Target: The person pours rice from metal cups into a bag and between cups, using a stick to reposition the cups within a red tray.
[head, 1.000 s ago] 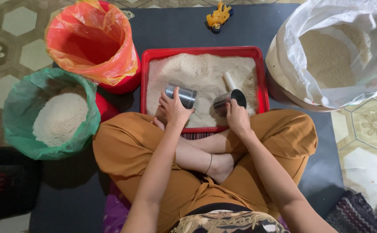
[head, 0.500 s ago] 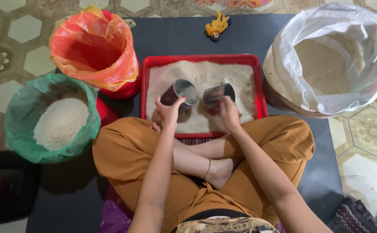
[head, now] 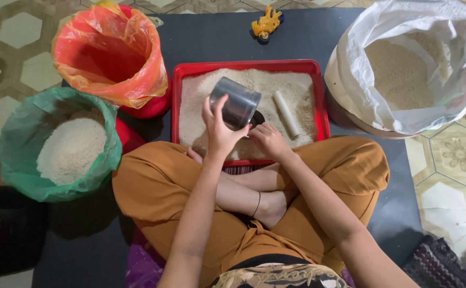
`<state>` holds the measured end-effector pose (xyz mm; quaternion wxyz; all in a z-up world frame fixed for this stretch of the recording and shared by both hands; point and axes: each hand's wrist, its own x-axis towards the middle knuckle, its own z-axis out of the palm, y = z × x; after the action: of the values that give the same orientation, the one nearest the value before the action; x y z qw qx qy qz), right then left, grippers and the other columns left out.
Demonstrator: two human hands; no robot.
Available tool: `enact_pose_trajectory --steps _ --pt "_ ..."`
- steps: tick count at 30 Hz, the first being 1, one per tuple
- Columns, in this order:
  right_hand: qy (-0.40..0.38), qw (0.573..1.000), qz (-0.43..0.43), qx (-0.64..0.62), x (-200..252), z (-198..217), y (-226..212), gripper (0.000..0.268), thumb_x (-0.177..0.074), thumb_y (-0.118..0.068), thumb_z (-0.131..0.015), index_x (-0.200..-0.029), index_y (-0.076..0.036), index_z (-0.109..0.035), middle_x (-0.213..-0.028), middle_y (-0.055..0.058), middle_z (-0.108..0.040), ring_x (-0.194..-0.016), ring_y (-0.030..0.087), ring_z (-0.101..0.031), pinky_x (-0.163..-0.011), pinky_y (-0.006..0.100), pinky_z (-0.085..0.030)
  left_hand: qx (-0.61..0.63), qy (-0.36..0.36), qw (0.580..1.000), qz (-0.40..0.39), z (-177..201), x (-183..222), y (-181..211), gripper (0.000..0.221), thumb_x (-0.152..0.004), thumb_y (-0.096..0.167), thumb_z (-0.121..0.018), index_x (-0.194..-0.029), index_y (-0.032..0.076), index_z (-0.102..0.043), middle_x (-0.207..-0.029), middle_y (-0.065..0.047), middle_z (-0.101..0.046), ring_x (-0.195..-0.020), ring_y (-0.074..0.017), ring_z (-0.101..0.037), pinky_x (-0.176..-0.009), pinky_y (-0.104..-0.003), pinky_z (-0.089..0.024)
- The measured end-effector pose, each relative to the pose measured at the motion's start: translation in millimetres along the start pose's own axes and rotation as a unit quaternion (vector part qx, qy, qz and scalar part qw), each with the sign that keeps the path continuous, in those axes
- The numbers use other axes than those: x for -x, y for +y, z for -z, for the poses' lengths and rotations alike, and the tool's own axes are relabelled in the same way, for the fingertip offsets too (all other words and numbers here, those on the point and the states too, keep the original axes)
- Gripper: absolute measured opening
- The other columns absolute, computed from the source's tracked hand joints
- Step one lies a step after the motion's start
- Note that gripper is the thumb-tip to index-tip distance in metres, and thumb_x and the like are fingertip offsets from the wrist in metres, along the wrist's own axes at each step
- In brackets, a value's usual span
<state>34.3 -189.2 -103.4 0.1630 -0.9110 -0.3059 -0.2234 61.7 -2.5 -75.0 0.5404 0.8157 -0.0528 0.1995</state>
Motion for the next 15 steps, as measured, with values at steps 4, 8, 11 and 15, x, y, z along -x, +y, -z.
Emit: enact_pose_trajectory --steps 4,8,11,15 --pt "-0.03 0.999 0.022 0.013 6.9 -14.6 5.6 0.015 -0.087 -0.025 -0.074 -0.087 -0.017 -0.061 -0.083 0.0 -0.058 -0.091 0.021 -0.061 -0.077 0.034 -0.048 -0.058 -0.007 0.992 -0.113 -2.0 3.9 -2.8 0.106 -0.046 0.018 -0.096 -0.143 0.02 -0.053 -0.152 -0.027 -0.032 -0.141 -0.0482 -0.037 -0.117 -0.062 -0.029" --pt "-0.016 0.999 0.021 0.023 8.8 -16.8 5.5 0.009 -0.095 -0.02 -0.065 -0.087 -0.018 -0.06 -0.079 0.001 -0.056 -0.084 0.023 -0.061 -0.075 0.034 -0.048 -0.095 -0.031 0.986 -0.133 6.6 0.8 7.4 0.103 -0.051 0.018 -0.097 -0.144 0.022 -0.052 -0.153 -0.026 -0.031 -0.143 -0.0478 -0.034 -0.112 -0.074 -0.029" --pt "-0.026 0.995 -0.03 -0.09 9.3 -8.9 6.2 0.011 -0.088 -0.024 -0.073 -0.092 -0.018 -0.064 -0.086 0.002 -0.059 -0.091 0.026 -0.062 -0.079 0.038 -0.05 -0.104 -0.034 0.984 -0.142 8.9 -1.7 8.3 0.104 -0.052 0.018 -0.098 -0.145 0.023 -0.051 -0.154 -0.025 -0.03 -0.145 -0.0463 -0.032 -0.111 -0.076 -0.029" --pt "0.005 0.99 -0.079 -0.113 11.4 -2.4 47.2 0.014 -0.089 -0.017 -0.073 -0.101 -0.014 -0.067 -0.093 0.01 -0.062 -0.093 0.035 -0.062 -0.083 0.044 -0.051 -0.108 -0.039 0.982 -0.15 8.9 -2.0 10.0 0.104 -0.053 0.019 -0.099 -0.145 0.024 -0.051 -0.154 -0.025 -0.03 -0.144 -0.047 -0.032 -0.11 -0.078 -0.028"
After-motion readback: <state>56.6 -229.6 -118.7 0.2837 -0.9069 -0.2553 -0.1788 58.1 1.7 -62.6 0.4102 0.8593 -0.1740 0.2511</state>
